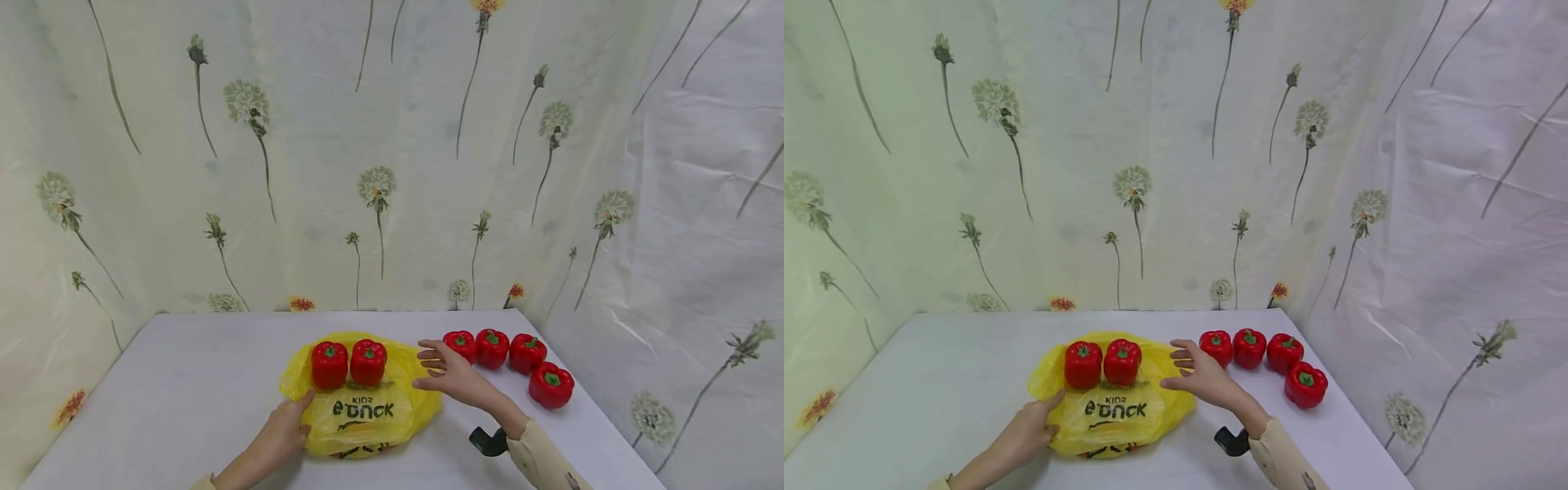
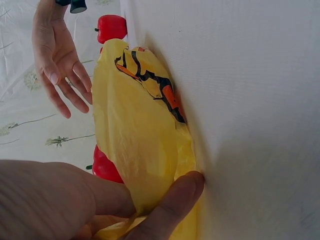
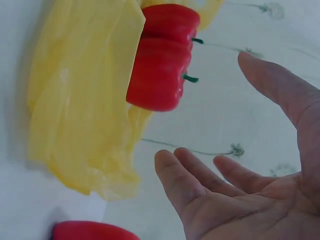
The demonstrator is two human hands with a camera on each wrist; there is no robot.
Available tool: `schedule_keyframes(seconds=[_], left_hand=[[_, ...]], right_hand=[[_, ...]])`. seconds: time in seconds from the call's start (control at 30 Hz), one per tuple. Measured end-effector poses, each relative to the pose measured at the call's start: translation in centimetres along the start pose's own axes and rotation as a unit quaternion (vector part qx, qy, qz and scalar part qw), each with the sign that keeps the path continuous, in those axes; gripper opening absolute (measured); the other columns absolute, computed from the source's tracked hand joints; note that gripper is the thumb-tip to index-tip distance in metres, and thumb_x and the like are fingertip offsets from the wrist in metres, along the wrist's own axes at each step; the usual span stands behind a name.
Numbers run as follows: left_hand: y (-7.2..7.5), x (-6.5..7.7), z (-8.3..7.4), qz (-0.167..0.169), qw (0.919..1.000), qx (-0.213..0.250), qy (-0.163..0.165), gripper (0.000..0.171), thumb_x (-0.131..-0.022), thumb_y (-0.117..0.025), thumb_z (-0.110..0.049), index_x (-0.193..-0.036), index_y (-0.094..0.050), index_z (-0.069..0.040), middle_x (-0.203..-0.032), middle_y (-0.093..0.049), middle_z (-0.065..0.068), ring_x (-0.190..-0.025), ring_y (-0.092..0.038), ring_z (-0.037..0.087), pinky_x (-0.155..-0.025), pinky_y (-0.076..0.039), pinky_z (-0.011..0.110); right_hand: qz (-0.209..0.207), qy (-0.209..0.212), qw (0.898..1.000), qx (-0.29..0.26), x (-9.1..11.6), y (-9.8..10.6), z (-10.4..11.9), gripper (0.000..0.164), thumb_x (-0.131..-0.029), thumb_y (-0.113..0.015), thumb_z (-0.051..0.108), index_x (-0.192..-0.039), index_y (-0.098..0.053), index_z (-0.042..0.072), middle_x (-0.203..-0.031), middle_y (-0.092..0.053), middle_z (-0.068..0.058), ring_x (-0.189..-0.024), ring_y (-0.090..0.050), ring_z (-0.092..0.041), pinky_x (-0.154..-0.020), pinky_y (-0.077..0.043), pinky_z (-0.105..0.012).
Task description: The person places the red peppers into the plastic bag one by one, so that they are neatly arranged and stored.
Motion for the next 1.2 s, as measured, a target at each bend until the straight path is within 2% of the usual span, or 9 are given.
schedule_keyframes(seconds=[0.27, 0.43, 0.7, 0.97, 1.2], left_hand=[[0.0, 0.0, 0.0, -0.005, 1.0, -0.004, -0.001, 0.06, -0.079, -0.066, 0.01, -0.136, -0.047, 0.01, -0.139, -0.048, 0.03, -0.126, -0.047, 0.046, -0.098, -0.046, 0.056], [0.1, 0.2, -0.1, -0.012, 0.9998, -0.01, -0.012, 0.06, -0.078, -0.067, 0.011, -0.134, -0.048, 0.011, -0.136, -0.049, 0.032, -0.124, -0.048, 0.047, -0.097, -0.046, 0.057], [0.1, 0.2, -0.2, -0.01, 0.9999, -0.004, -0.006, 0.059, -0.078, -0.066, 0.011, -0.134, -0.048, 0.011, -0.138, -0.048, 0.032, -0.127, -0.046, 0.047, -0.098, -0.045, 0.057], [0.2, 0.0, -0.1, -0.001, 1.0, 0.0, 0.008, 0.06, -0.078, -0.066, 0.011, -0.135, -0.047, 0.01, -0.139, -0.047, 0.031, -0.127, -0.047, 0.045, -0.097, -0.047, 0.055], [0.0, 0.0, 0.0, -0.005, 1.0, -0.006, 0.0, 0.06, -0.078, -0.067, 0.011, -0.134, -0.048, 0.011, -0.137, -0.048, 0.032, -0.124, -0.05, 0.043, -0.095, -0.048, 0.055]], right_hand=[[-0.041, -0.011, 0.999, 0.009, 1.2, 1.3, -1.0, 0.083, -0.074, -0.081, 0.042, -0.142, -0.04, 0.017, -0.137, -0.054, -0.014, -0.126, -0.052, -0.033, -0.101, -0.049, -0.044], [-0.052, -0.026, 0.998, 0.001, 2.1, 1.9, -1.9, 0.086, -0.074, -0.081, 0.04, -0.143, -0.037, 0.015, -0.138, -0.052, -0.015, -0.126, -0.052, -0.032, -0.099, -0.051, -0.042], [-0.074, -0.05, 0.996, 0.001, 3.7, 3.1, -2.9, 0.086, -0.075, -0.081, 0.036, -0.145, -0.034, 0.016, -0.138, -0.053, -0.014, -0.128, -0.05, -0.035, -0.095, -0.054, -0.041], [-0.086, -0.056, 0.995, 0.0, 4.5, 3.9, -3.1, 0.091, -0.072, -0.082, 0.041, -0.145, -0.032, 0.019, -0.14, -0.051, -0.014, -0.13, -0.048, -0.038, -0.091, -0.056, -0.042], [-0.116, -0.058, 0.992, 0.005, 5.4, 5.5, -3.2, 0.095, -0.072, -0.082, 0.041, -0.147, -0.029, 0.016, -0.141, -0.05, -0.017, -0.131, -0.048, -0.038, -0.091, -0.056, -0.039]])
Point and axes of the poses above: each hand's wrist, its own x-axis away from the middle knuckle, its own y-axis out of the back of the hand, z = x × y, the point moved 2 cm from there along -x, towards the middle knuckle
